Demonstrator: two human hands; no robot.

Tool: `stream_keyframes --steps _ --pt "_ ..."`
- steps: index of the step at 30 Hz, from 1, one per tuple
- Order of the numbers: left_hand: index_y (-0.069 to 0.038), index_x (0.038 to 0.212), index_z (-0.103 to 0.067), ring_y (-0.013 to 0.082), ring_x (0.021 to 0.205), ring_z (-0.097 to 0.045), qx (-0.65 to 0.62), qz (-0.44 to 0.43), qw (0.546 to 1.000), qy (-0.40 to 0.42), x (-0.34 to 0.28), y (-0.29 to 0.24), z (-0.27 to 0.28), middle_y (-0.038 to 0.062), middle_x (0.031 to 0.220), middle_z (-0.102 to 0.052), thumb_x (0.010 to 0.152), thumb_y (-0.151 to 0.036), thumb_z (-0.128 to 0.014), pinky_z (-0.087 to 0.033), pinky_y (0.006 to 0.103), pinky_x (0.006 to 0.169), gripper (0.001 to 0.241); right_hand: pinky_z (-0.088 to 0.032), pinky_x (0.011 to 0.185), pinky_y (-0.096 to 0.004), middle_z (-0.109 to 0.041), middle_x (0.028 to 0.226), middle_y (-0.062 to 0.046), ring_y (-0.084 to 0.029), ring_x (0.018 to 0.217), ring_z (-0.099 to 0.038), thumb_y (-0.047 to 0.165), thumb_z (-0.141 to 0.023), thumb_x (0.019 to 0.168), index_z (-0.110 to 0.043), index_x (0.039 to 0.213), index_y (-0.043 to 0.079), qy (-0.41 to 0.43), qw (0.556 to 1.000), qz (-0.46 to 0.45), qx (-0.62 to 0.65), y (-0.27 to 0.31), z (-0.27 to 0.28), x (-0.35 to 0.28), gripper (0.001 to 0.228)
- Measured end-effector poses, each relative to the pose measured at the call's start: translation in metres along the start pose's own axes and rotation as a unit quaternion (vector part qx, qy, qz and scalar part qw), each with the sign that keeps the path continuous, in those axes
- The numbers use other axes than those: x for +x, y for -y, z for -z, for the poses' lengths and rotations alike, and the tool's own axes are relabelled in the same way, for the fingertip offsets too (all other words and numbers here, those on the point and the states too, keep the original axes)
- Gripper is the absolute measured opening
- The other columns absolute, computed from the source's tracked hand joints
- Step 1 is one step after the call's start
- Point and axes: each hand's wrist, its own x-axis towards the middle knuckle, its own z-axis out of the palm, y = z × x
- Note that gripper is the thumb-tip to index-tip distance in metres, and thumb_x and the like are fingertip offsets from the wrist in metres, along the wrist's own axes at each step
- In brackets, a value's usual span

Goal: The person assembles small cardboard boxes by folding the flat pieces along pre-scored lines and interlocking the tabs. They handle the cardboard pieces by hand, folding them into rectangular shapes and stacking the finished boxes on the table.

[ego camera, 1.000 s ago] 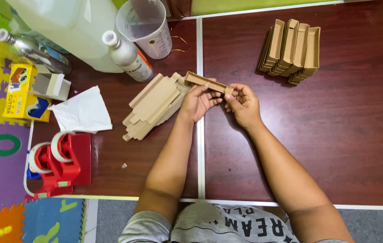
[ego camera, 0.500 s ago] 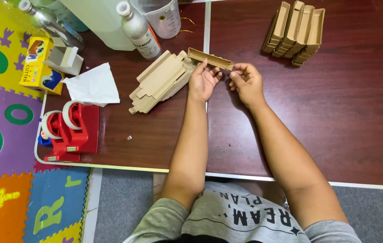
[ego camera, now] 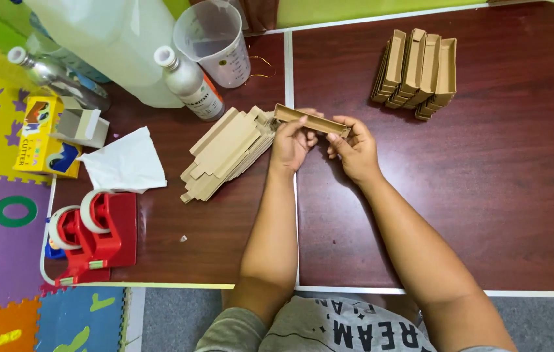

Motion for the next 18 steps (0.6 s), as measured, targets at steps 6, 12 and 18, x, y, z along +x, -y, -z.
stream_keyframes --steps 6,12,18 --pt "-0.006 0.128 -0.061 0.0148 0.062 -0.057 -0.146 -0.033 0.988 0.042 -0.006 -0.02 0.002 0.02 0.127 -0.068 0.097 -0.03 -0.056 -0.043 0.024 0.05 0.039 -0.062 0.049 -0.027 -0.067 0.087 -0.018 -0.019 0.058 -0.069 0.0 -0.07 0.097 -0.056 0.134 -0.003 -0.021 0.996 -0.055 0.068 0.013 0.004 0.004 0.039" --pt "-0.012 0.105 -0.062 0.0145 0.059 -0.055 -0.077 -0.02 0.996 -0.025 0.006 0.0 0.001 0.017 0.11 -0.073 0.098 -0.03 -0.059 -0.041 0.0238 0.048 0.02 -0.063 0.051 -0.028 -0.068 0.084 -0.018 -0.02 0.059 -0.071 0.001 -0.068 0.098 -0.056 0.135 0.0 -0.032 0.985 -0.101 0.136 0.016 0.005 0.01 0.038" --pt "-0.01 0.109 -0.064 0.0148 0.059 -0.057 -0.044 -0.021 0.997 -0.052 0.008 0.001 -0.002 0.019 0.11 -0.074 0.098 -0.027 -0.063 -0.043 0.0239 0.05 0.02 -0.063 0.053 -0.029 -0.07 0.085 -0.018 -0.02 0.062 -0.071 0.001 -0.065 0.099 -0.058 0.134 0.005 -0.022 0.972 -0.167 0.163 0.015 0.015 0.02 0.036"
